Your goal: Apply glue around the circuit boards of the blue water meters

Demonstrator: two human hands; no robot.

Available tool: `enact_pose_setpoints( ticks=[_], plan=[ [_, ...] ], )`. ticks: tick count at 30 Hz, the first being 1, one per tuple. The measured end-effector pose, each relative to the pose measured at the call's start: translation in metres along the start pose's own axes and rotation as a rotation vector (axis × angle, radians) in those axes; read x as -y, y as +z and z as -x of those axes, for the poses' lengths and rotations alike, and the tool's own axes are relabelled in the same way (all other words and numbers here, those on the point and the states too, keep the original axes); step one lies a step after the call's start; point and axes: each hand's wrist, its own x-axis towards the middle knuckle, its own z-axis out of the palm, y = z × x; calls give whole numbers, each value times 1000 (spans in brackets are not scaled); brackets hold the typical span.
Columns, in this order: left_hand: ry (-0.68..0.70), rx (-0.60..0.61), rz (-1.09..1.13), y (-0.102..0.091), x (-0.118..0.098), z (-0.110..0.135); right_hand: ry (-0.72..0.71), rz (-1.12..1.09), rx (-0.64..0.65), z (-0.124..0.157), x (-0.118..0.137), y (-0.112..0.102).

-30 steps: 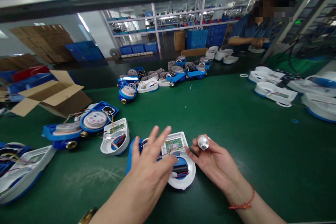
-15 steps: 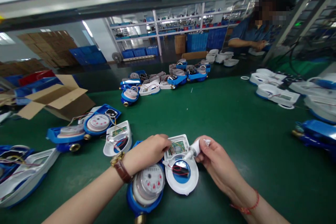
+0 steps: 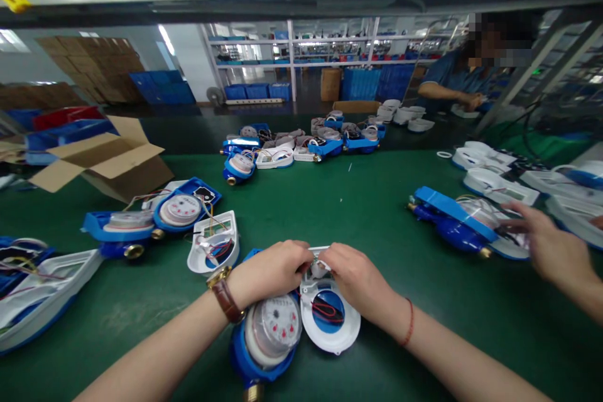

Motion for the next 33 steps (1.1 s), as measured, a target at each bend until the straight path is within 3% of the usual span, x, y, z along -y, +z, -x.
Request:
enact_pose_setpoints(
  ticks=[3,6,11,22,27,33],
  plan=[
    [31,-18,37,-4,-1,7,-29,53,52,-5,-1,3],
    [-26,-111,16,-8,-11,19,-44,59,73,-13,0,2],
    [-118,-214,-161,-4,-34,29,-57,41,9,-18,3,3],
    [21,-97,-442,-2,-38,22,-251,72,-8,-7,0,-5],
    [72,-102,-408,-10,-35,23,-302,92,-34,-6,-5,-3],
    [48,-146,-177,-11,-25,23,-293,75,-19,-4,-5,-6]
  ],
)
